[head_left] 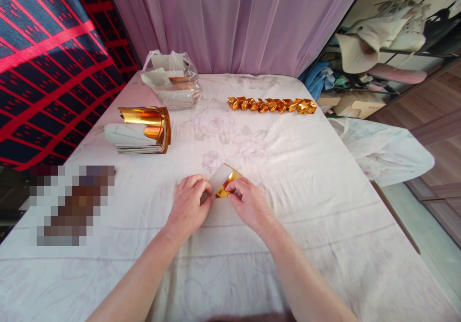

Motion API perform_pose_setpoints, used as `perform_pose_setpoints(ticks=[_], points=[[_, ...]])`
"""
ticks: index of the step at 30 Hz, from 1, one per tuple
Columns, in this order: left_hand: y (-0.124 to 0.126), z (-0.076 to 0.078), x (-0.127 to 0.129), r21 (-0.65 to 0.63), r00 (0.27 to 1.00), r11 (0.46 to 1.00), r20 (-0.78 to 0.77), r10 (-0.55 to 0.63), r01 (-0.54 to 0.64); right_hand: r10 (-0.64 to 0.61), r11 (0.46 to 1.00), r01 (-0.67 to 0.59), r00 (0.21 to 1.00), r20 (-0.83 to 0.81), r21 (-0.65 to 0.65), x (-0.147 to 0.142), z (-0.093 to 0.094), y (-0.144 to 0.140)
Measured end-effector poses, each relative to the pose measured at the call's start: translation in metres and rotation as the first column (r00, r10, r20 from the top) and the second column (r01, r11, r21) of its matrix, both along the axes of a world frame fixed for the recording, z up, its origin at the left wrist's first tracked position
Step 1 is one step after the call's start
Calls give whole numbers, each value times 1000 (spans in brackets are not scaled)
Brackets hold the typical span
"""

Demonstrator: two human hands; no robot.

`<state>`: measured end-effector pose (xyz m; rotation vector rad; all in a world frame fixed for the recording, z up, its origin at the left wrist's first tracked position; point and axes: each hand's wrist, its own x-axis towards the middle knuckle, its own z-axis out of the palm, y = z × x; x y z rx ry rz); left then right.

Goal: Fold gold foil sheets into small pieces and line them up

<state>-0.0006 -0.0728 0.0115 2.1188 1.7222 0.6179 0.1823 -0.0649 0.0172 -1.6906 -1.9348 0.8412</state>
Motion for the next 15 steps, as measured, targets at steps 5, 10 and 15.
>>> perform_pose_setpoints(ticks=[5,10,15], points=[[0,0,0,-8,1000,1000,-3,3,-3,18,998,-19,1000,10,52,0,0,-1],[0,-1,0,4,1000,1000,0,5,-5,-58,993,41,987,152,115,-13,1,-7],[0,-2,0,8,1000,1000,-1,2,-2,-75,992,54,979,189,113,-17,1,-8]])
